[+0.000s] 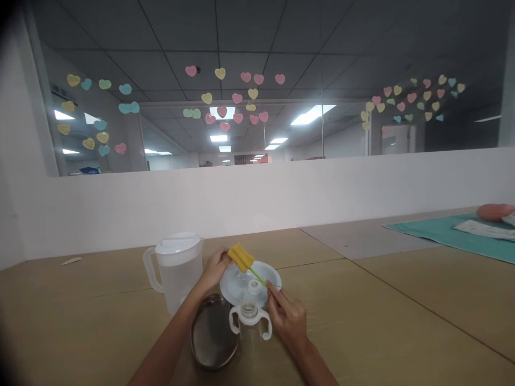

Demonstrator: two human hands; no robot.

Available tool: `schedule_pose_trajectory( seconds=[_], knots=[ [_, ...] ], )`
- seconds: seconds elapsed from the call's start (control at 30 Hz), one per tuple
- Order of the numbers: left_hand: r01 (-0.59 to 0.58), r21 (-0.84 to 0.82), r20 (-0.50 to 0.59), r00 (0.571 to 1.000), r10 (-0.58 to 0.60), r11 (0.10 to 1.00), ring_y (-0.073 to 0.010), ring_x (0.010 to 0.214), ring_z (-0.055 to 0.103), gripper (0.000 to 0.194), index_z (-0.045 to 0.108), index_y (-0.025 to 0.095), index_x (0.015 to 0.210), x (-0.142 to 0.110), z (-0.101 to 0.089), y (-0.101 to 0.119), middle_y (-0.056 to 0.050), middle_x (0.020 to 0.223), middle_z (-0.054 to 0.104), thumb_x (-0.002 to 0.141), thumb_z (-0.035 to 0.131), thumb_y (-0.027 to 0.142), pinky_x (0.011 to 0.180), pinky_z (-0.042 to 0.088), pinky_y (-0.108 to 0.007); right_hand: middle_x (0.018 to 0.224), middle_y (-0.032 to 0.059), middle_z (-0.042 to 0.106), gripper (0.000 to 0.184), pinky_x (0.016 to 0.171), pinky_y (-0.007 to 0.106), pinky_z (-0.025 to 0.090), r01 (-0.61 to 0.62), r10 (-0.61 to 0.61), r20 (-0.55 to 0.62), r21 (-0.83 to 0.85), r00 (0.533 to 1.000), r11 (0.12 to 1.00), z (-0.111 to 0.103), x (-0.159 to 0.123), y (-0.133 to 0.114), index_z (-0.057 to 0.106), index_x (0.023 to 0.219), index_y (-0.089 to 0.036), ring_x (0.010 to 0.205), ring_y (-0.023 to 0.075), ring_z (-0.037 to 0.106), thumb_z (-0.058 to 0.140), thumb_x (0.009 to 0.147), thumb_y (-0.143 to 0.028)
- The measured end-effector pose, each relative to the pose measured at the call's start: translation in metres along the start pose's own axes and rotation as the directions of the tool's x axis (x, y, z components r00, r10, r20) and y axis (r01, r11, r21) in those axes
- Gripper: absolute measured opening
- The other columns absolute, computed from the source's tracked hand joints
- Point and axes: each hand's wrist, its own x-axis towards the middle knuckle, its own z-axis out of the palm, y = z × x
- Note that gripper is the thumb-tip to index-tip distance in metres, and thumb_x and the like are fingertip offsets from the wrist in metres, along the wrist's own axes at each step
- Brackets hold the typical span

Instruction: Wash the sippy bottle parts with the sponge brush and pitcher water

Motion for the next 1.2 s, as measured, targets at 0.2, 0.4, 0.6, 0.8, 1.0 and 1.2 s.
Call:
schedule_pose_trajectory(
  seconds=[0.2, 0.4, 0.6, 0.8, 1.0, 1.2],
  knots=[
    [-0.017, -0.435, -0.106, 0.994, -0.032, 0.9, -0.0176, 0.091, 0.059, 0.027, 0.055, 0.016, 0.082, -0.009, -0.018, 0.033, -0.008, 0.093, 0.064, 0.083, 0.043, 0.04, 0.079, 0.045, -0.027, 0.065, 0.0042, 0.067, 0.031, 0.055, 0.022, 0.045, 0.175, -0.179, -0.047, -0.077, 0.983, 0.981, -0.001, 0.002, 0.007, 0.069, 0.102, -0.018, 0.054, 0.0113, 0.058, 0.045, 0.087, -0.029],
    [-0.033, -0.658, -0.212, 0.967, -0.143, 0.752, -0.0199, 0.087, 0.061, 0.031, 0.054, 0.016, 0.086, -0.016, -0.023, 0.05, -0.009, 0.089, 0.065, 0.074, 0.058, 0.044, 0.08, 0.043, -0.033, 0.062, 0.0023, 0.066, 0.026, 0.051, 0.02, 0.043, 0.391, -0.406, -0.158, -0.12, 0.9, 0.912, -0.002, 0.005, 0.005, 0.067, 0.105, -0.017, 0.05, 0.0094, 0.056, 0.051, 0.085, -0.019],
    [-0.136, -0.583, -0.264, 0.964, -0.029, 0.801, -0.0206, 0.096, 0.061, 0.025, 0.052, 0.017, 0.084, -0.016, -0.027, 0.049, -0.008, 0.087, 0.068, 0.075, 0.059, 0.04, 0.088, 0.039, -0.033, 0.071, 0.005, 0.069, 0.032, 0.054, 0.023, 0.046, 0.388, -0.413, -0.265, -0.144, 0.871, 0.91, -0.002, 0.0, 0.0, 0.062, 0.114, -0.018, 0.051, 0.0107, 0.057, 0.051, 0.085, -0.014],
    [-0.103, -0.566, -0.165, 0.986, 0.01, 0.818, -0.0201, 0.091, 0.062, 0.023, 0.053, 0.017, 0.084, -0.021, -0.031, 0.059, -0.007, 0.084, 0.068, 0.074, 0.059, 0.036, 0.084, 0.042, -0.031, 0.063, 0.0028, 0.065, 0.03, 0.051, 0.02, 0.043, 0.369, -0.411, -0.201, -0.215, 0.889, 0.904, 0.001, -0.001, 0.002, 0.063, 0.113, -0.018, 0.049, 0.0091, 0.055, 0.05, 0.086, -0.017],
    [-0.112, 0.235, -0.004, 0.993, 0.116, 0.965, -0.0196, 0.083, 0.059, 0.012, 0.059, 0.017, 0.077, -0.037, -0.057, 0.073, -0.005, 0.083, 0.066, 0.075, 0.05, 0.025, 0.075, 0.041, -0.03, 0.077, 0.0063, 0.072, 0.028, 0.057, 0.021, 0.046, 0.227, -0.298, -0.26, -0.271, 0.919, 0.936, -0.002, 0.005, 0.002, 0.067, 0.106, -0.017, 0.056, 0.0111, 0.062, 0.047, 0.088, -0.026],
    [-0.108, 0.5, 0.306, 0.95, -0.059, 0.859, -0.0172, 0.08, 0.061, 0.021, 0.066, 0.017, 0.076, -0.052, -0.073, 0.075, -0.005, 0.086, 0.069, 0.069, 0.047, 0.013, 0.066, 0.042, -0.024, 0.089, 0.0078, 0.072, 0.029, 0.062, 0.022, 0.05, 0.161, -0.254, -0.352, -0.271, 0.901, 0.949, -0.002, 0.008, 0.005, 0.067, 0.101, -0.015, 0.069, 0.0156, 0.067, 0.046, 0.088, -0.029]
  ],
)
